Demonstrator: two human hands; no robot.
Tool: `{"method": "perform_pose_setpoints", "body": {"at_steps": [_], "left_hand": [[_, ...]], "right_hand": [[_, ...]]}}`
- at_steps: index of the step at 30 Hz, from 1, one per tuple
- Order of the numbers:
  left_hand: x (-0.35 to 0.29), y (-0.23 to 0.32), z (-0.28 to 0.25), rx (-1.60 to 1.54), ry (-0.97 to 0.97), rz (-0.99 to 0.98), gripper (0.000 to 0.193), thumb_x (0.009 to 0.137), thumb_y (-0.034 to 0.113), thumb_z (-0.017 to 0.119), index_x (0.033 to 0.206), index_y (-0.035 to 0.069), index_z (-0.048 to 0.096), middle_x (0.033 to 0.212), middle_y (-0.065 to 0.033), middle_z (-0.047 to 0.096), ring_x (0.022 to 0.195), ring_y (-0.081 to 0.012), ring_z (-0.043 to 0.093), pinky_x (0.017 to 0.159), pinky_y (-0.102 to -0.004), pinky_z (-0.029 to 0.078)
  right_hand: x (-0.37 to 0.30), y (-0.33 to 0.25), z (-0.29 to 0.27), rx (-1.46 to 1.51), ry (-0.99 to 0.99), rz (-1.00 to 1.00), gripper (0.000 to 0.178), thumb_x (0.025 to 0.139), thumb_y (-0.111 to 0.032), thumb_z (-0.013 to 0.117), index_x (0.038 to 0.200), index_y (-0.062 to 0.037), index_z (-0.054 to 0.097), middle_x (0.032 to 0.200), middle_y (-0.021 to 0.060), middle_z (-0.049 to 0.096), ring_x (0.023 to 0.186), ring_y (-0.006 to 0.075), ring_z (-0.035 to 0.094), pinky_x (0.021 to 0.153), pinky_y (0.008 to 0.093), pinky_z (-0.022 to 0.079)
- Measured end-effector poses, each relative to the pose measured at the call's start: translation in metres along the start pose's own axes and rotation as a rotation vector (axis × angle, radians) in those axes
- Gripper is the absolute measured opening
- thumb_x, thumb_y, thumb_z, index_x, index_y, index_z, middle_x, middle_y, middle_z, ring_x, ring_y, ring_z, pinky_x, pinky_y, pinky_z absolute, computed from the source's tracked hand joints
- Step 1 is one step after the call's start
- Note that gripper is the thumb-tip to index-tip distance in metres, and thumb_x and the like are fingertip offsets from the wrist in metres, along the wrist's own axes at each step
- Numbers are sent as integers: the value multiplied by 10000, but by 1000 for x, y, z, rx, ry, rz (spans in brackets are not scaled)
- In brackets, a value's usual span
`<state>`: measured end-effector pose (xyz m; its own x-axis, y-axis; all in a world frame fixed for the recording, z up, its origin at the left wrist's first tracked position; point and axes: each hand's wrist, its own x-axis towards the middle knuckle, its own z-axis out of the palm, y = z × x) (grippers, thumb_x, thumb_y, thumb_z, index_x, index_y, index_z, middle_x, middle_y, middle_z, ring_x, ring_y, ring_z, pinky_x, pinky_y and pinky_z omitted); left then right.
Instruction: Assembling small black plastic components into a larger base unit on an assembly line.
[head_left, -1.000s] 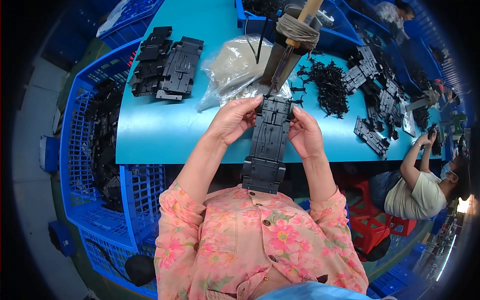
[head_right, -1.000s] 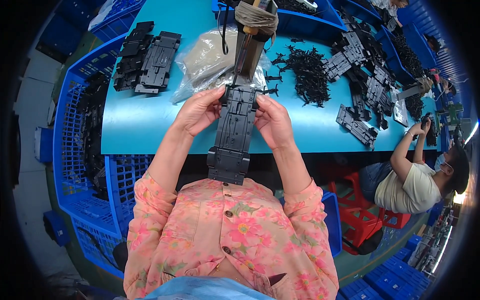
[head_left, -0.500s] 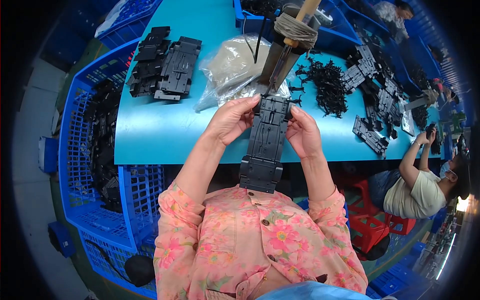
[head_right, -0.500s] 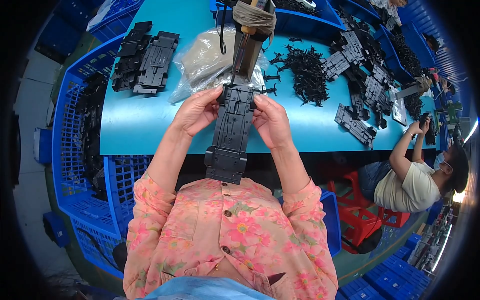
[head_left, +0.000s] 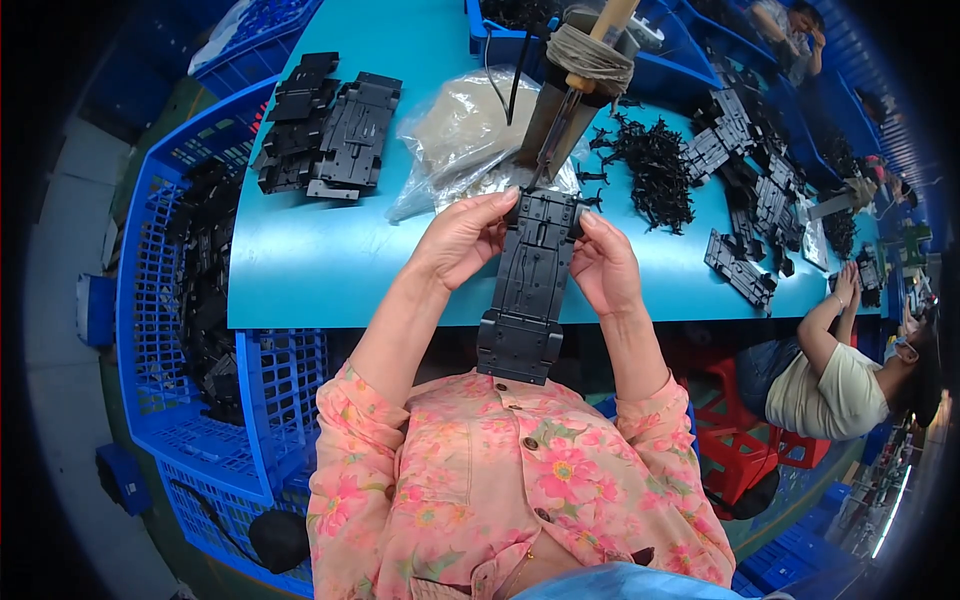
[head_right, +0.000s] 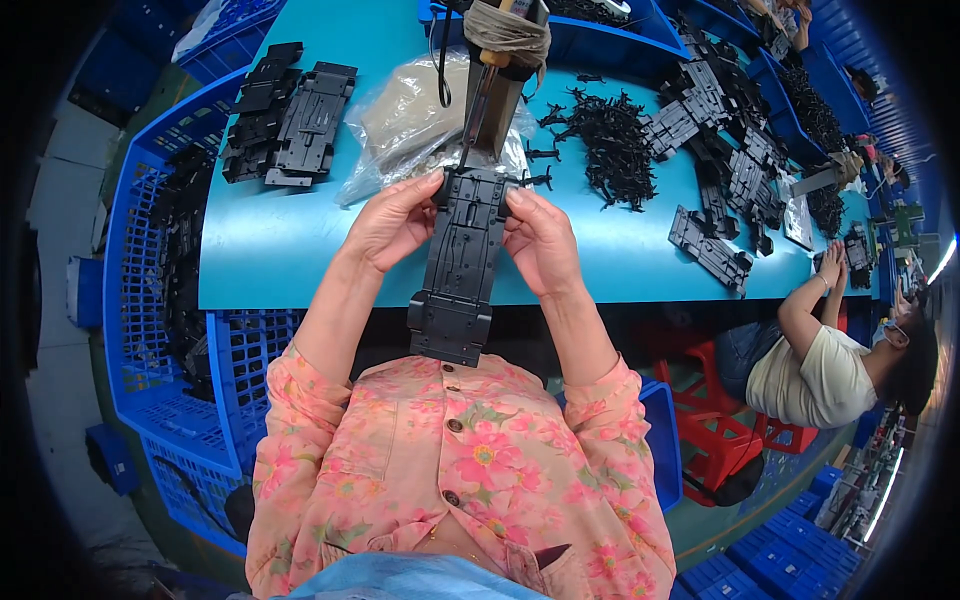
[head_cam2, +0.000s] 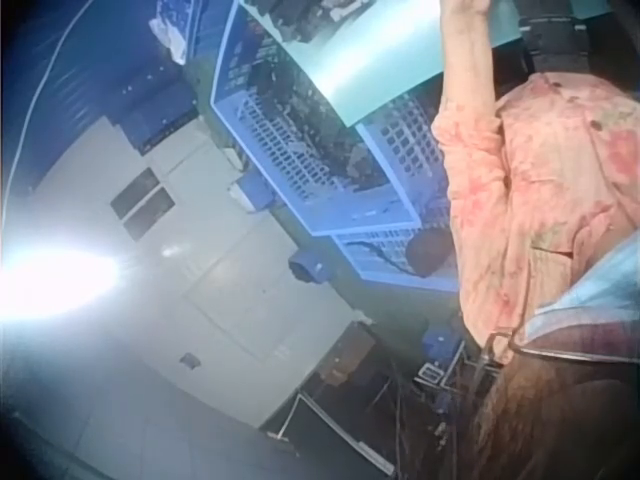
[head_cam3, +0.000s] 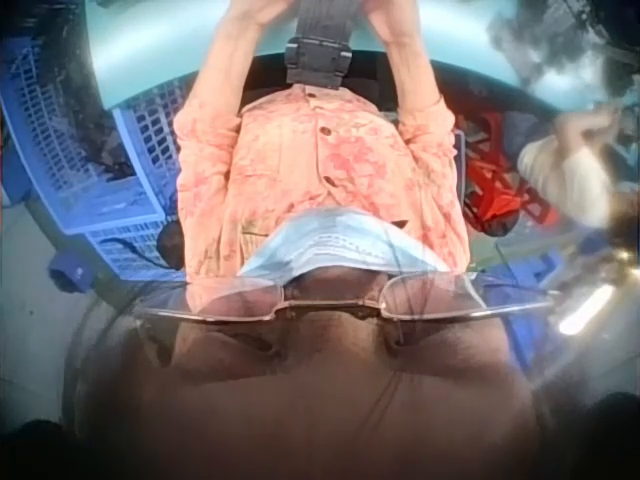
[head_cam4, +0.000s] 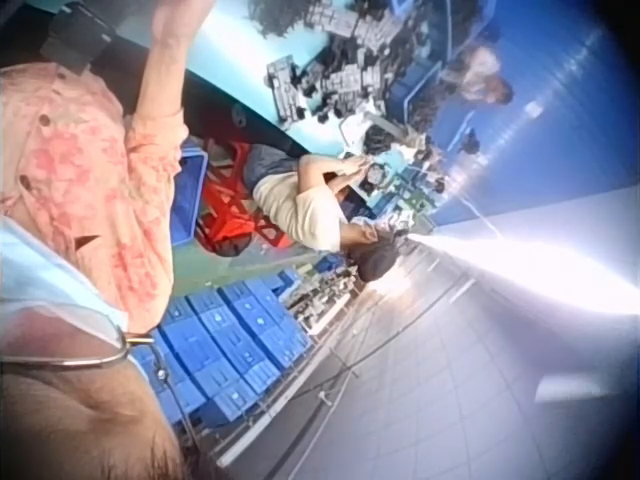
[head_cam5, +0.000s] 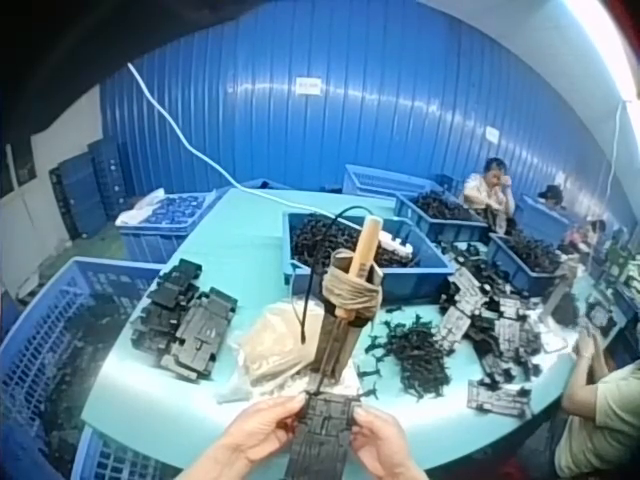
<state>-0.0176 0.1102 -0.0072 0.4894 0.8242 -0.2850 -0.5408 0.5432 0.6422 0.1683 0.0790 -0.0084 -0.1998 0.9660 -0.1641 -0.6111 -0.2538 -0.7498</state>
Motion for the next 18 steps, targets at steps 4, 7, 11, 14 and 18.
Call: {"method": "perform_pose_setpoints", "body": {"at_steps": [4,7,11,14,18], "left_hand": [[0,0,0,-4,3,2,200,827,243,573,882,51,589,793,1,604,641,-53,527,612,-200,445],[0,-1,-1,-7,5,1,194,827,238,573,885,53,590,792,1,604,639,-54,529,613,-201,447],[-2,0,1,-3,9,-5,192,827,235,573,887,54,589,790,3,606,636,-54,532,612,-203,451],[0,-1,0,4,11,-4,197,825,242,576,884,54,591,788,4,607,642,-54,538,616,-203,455],[-1,-1,-1,-9,5,-3,203,823,249,579,878,55,594,789,2,610,651,-55,546,624,-204,459]], "right_hand": [[-1,-2,2,15,-6,11,189,869,-176,463,916,-8,537,838,51,582,701,109,540,614,246,431],[-2,-2,4,5,-6,19,189,870,-176,462,912,-8,537,839,51,582,706,111,541,624,251,437],[-2,-1,1,3,-1,29,191,871,-176,460,916,-7,537,845,53,585,709,113,543,637,255,444],[-1,1,2,-10,4,12,217,861,-193,459,948,-15,547,859,53,606,711,90,563,573,164,420],[-1,0,1,-4,-3,26,223,862,-196,458,953,-13,547,864,58,606,713,96,565,582,178,429]]}}
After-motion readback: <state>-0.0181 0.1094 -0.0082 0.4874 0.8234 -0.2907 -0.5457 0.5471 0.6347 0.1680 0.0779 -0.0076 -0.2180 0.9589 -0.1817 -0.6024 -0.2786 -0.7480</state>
